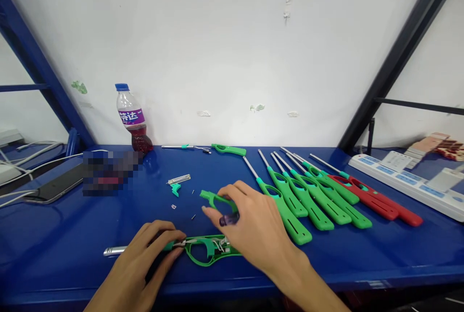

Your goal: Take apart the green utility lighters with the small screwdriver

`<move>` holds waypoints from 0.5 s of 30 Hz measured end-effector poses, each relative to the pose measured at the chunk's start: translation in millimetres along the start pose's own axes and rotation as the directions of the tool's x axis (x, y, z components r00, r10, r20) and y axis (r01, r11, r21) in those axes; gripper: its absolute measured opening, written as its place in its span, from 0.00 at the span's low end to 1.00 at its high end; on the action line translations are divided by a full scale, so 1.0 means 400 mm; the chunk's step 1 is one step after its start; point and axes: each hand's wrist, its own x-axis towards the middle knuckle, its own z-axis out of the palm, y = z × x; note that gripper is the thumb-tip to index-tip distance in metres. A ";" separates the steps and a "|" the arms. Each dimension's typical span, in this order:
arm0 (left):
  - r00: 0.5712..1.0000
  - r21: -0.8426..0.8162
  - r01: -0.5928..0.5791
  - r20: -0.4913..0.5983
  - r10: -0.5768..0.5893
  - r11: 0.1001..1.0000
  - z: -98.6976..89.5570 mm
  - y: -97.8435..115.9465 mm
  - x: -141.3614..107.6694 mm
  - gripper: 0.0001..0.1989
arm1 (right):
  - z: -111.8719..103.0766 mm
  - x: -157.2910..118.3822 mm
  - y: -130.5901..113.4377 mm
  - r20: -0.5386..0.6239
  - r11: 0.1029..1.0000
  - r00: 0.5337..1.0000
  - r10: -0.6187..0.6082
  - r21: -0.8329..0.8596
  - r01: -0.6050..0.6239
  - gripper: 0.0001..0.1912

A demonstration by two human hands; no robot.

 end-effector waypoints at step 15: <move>0.988 0.003 -0.127 -0.084 0.127 0.992 -0.021 0.019 0.000 0.14 | -0.037 -0.165 0.062 0.235 0.990 0.971 -0.035 -0.128 0.067 0.23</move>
